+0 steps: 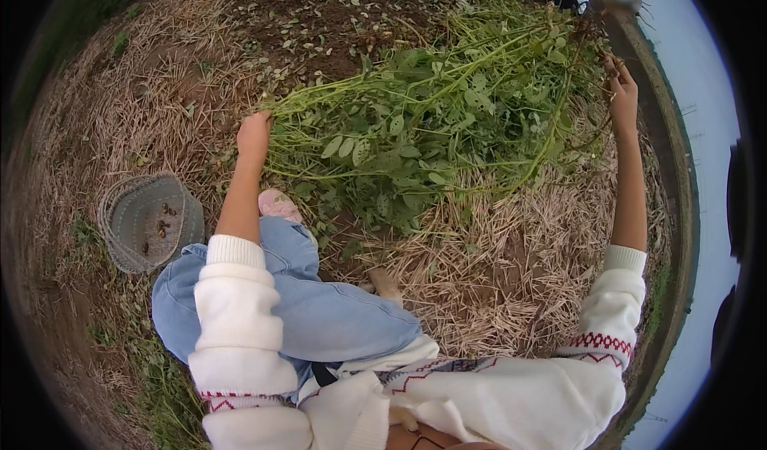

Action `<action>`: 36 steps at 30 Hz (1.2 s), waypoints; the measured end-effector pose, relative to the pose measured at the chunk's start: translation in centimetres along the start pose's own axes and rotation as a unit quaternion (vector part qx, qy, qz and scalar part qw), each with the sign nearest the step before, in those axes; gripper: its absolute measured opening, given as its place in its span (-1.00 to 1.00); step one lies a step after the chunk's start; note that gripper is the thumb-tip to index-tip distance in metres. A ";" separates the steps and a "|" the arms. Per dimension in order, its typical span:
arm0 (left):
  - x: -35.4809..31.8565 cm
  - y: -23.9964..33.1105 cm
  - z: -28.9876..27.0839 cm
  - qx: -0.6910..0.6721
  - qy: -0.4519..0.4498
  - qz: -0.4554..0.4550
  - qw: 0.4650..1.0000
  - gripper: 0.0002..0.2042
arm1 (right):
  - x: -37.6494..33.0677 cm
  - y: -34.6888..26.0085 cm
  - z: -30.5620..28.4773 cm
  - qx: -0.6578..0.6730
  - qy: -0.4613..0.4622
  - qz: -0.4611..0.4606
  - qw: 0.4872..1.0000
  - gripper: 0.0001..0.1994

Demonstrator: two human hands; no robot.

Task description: The person sits on the ground and pulls peanut plants from the soil, detaching the peanuts from the roots and placing them into a basket. Another person nearby pours the collected peanuts into a sack.

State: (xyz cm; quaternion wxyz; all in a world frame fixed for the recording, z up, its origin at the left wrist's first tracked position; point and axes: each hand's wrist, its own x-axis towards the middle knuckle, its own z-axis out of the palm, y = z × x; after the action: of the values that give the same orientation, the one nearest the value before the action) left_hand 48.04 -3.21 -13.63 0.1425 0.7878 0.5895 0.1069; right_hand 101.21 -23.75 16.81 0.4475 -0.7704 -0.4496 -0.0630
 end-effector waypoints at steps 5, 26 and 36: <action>-1.3 -3.9 2.0 -0.010 -0.022 -0.021 0.999 -0.81 | 4.9 7.5 -11.1 -0.202 0.093 -0.135 0.966 -0.65; -3.6 14.5 -11.4 -0.271 -0.219 0.260 0.900 -0.59 | -2.7 -7.7 2.8 -0.007 -0.117 -0.235 0.965 -0.69; -9.3 8.6 -18.6 -0.404 -0.099 0.178 0.892 -0.07 | -3.6 -18.8 10.2 0.069 -0.171 -0.392 0.901 -0.79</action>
State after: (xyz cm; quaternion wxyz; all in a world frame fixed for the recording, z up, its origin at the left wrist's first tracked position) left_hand 46.82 -12.60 6.83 0.4844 0.7607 0.3283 0.2809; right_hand 81.94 -14.78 20.88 0.3549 -0.4976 -0.7884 -0.0692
